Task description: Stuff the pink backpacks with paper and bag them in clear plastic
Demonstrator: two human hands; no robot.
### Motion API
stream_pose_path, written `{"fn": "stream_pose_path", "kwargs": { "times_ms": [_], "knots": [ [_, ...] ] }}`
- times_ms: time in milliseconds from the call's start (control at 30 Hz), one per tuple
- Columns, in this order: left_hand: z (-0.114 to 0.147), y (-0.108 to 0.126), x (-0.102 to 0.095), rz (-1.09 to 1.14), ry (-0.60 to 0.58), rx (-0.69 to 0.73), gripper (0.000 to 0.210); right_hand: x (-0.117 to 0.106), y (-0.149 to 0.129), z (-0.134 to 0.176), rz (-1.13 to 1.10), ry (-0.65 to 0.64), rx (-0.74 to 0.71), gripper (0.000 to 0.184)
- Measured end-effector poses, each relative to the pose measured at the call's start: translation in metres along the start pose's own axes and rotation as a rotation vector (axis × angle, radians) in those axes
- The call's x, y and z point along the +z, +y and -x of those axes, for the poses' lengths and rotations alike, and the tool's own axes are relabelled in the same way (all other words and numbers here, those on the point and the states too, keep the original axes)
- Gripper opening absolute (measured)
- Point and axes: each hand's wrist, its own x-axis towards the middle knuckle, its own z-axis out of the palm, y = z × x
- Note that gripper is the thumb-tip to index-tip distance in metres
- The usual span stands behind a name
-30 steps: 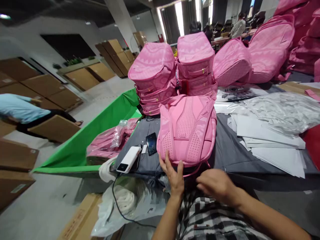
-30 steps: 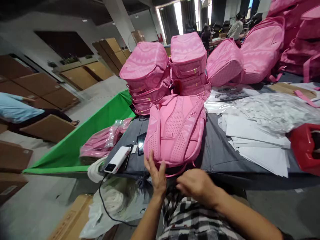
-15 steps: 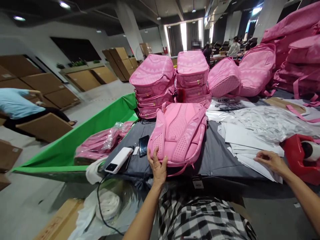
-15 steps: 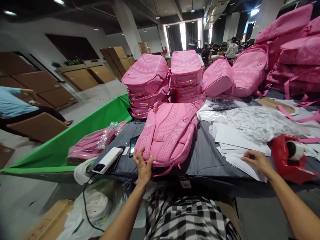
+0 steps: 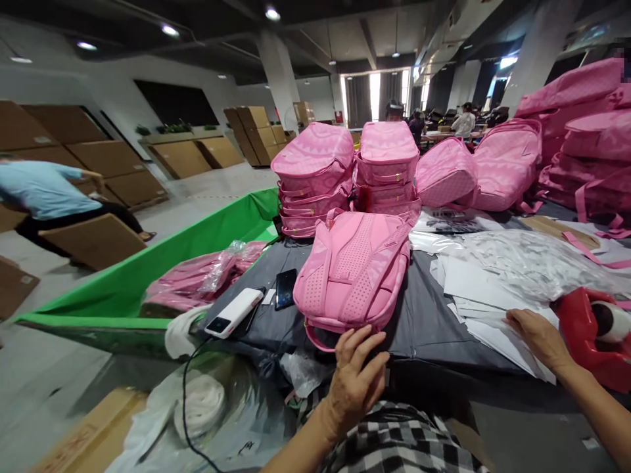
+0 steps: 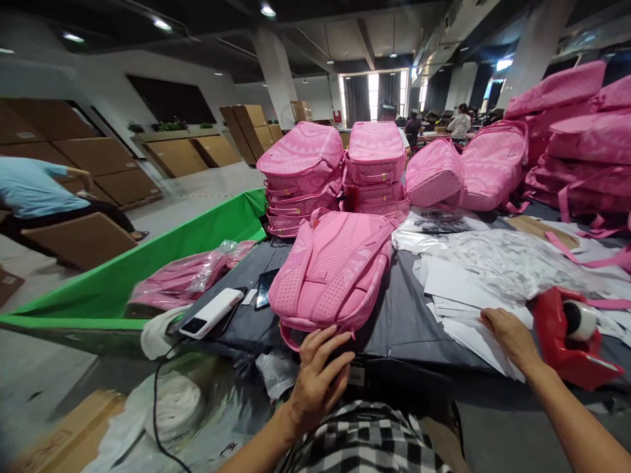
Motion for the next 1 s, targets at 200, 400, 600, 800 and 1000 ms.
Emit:
{"fn": "stream_pose_path", "kwargs": {
  "times_ms": [200,400,600,800,1000],
  "knots": [
    [-0.004,0.008,0.025,0.328,-0.156,-0.113,0.023,-0.020,-0.022,-0.009,-0.149,-0.012,-0.030,0.045],
    [-0.048,0.031,0.062,0.700,-0.424,-0.240,0.089,-0.062,-0.129,-0.002,-0.327,-0.455,-0.099,0.047],
    [-0.046,0.066,0.085,1.439,-0.629,-1.094,0.078,-0.076,-0.165,0.011,-0.680,-0.679,0.078,0.060],
    [-0.029,0.059,0.074,1.387,-0.451,-1.224,0.065,-0.046,-0.160,0.025,-0.858,-0.688,0.217,0.064],
    [0.004,0.042,0.058,1.014,-0.363,-0.821,0.038,-0.014,-0.187,0.024,-0.722,-0.406,0.307,0.058]
  ]
}}
